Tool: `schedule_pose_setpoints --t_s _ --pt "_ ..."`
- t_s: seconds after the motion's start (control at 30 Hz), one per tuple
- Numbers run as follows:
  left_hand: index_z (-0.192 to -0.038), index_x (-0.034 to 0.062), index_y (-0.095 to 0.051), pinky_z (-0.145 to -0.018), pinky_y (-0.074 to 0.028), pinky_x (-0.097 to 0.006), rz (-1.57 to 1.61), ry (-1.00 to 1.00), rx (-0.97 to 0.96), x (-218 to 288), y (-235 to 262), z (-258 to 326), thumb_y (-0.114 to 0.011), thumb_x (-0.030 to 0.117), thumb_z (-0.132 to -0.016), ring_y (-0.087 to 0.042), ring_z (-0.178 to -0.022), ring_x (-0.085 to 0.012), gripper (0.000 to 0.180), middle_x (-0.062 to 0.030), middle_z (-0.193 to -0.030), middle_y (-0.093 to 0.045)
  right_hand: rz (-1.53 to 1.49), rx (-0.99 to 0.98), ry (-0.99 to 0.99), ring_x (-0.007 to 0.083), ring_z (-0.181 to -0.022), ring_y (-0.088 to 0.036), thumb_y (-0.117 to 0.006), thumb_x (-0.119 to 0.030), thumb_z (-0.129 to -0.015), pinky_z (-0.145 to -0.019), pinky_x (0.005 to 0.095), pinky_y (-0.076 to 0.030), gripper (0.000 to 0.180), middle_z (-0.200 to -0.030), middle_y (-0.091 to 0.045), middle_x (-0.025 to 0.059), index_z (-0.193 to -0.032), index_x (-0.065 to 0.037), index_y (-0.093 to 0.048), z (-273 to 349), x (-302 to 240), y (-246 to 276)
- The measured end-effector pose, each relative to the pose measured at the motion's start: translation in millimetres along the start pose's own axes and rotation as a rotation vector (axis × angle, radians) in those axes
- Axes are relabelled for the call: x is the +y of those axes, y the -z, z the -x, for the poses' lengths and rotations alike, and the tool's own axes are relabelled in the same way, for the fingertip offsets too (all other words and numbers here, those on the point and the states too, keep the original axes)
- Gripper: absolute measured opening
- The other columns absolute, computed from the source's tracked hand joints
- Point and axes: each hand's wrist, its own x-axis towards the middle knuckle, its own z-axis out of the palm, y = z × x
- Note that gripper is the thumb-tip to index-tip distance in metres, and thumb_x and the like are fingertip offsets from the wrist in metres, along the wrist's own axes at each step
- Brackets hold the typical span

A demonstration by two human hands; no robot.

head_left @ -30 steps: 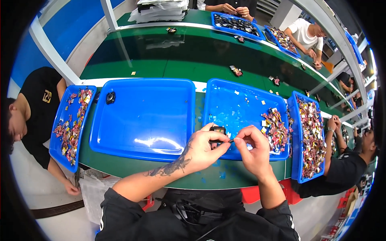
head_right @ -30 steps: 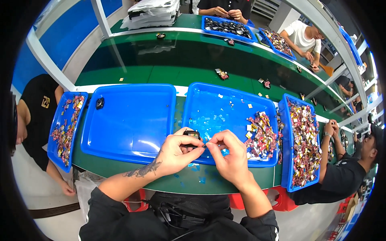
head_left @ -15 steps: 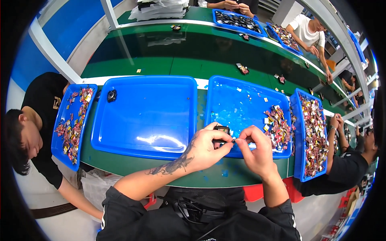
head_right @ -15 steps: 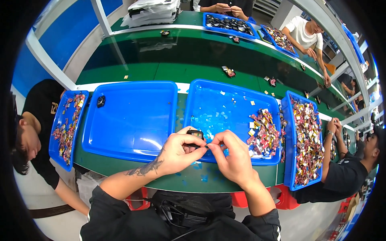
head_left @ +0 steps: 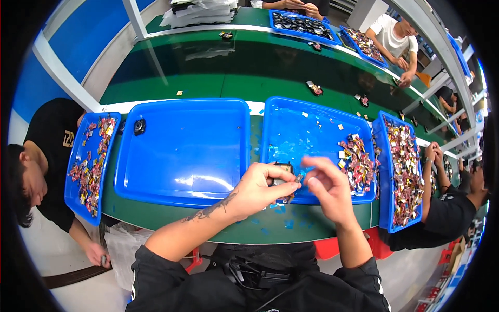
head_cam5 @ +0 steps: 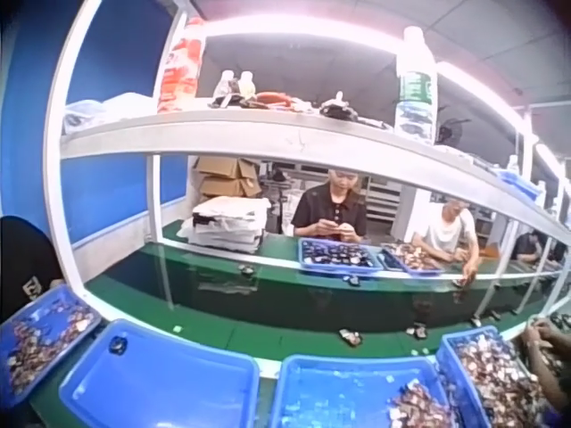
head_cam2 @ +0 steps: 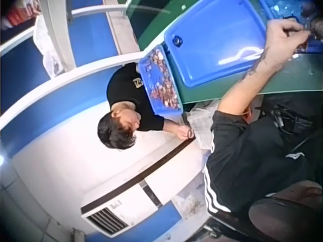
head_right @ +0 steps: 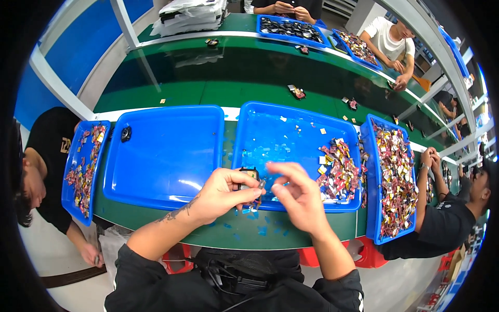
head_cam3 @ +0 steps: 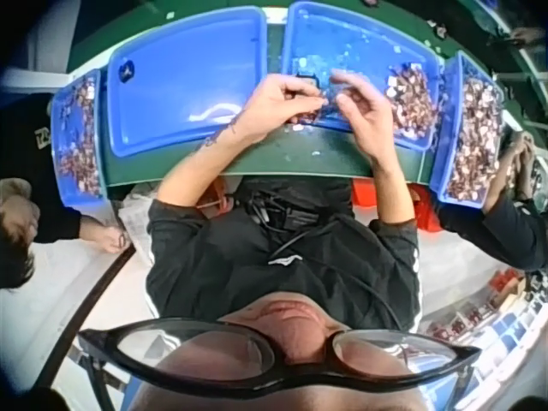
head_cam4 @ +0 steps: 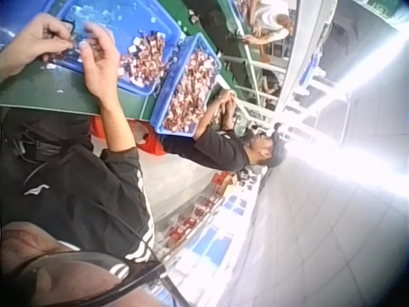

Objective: Inspecting and assembling components of smartwatches at a production line.

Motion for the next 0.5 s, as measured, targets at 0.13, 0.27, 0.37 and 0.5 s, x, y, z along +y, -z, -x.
schedule_pose_setpoints --t_s 0.13,0.27,0.37,0.5 --pt "-0.109 -0.0003 -0.066 -0.063 -0.048 -0.022 -0.037 0.080 -0.119 -5.9 3.8 -0.9 -0.062 0.008 -0.092 -0.059 -0.076 -0.0058 0.019 -0.0030 -0.095 -0.064 -0.228 -0.048 0.064 0.0144 -0.099 -0.058 -0.062 0.007 -0.087 -0.085 0.0268 -0.050 0.017 -0.106 -0.056 0.0090 -0.103 0.003 -0.061 3.1 9.0 -8.7" --pt "-0.129 0.0025 -0.052 -0.071 -0.048 -0.024 -0.149 -0.084 0.045 -1.2 -1.4 3.2 -0.053 0.005 -0.096 -0.059 -0.086 -0.0084 0.033 -0.0068 -0.110 -0.061 0.043 0.274 0.139 0.0139 -0.084 -0.062 -0.066 0.005 -0.085 -0.076 0.0250 -0.053 0.013 -0.093 -0.062 0.0081 -0.096 0.003 -0.060 13.6 2.5 -4.1" --pt "-0.143 0.0046 -0.030 -0.089 -0.048 -0.029 -0.160 -0.268 0.126 1.7 -2.2 3.9 -0.043 0.000 -0.098 -0.058 -0.108 -0.0168 0.047 -0.0144 -0.128 -0.053 0.216 0.289 0.104 0.0140 -0.079 -0.063 -0.068 0.004 -0.083 -0.072 0.0251 -0.052 0.015 -0.091 -0.065 0.0096 -0.097 0.003 -0.065 13.2 -10.7 -3.8" --pt "-0.139 -0.0019 -0.036 -0.101 -0.047 -0.035 -0.021 -0.249 0.020 -4.0 -2.5 2.2 -0.045 -0.006 -0.095 -0.054 -0.121 -0.0216 0.044 -0.0153 -0.133 -0.050 0.329 0.179 0.125 0.0146 -0.076 -0.063 -0.068 0.003 -0.081 -0.065 0.0259 -0.049 0.020 -0.085 -0.066 0.0083 -0.100 -0.003 -0.071 4.3 -23.8 -19.2"
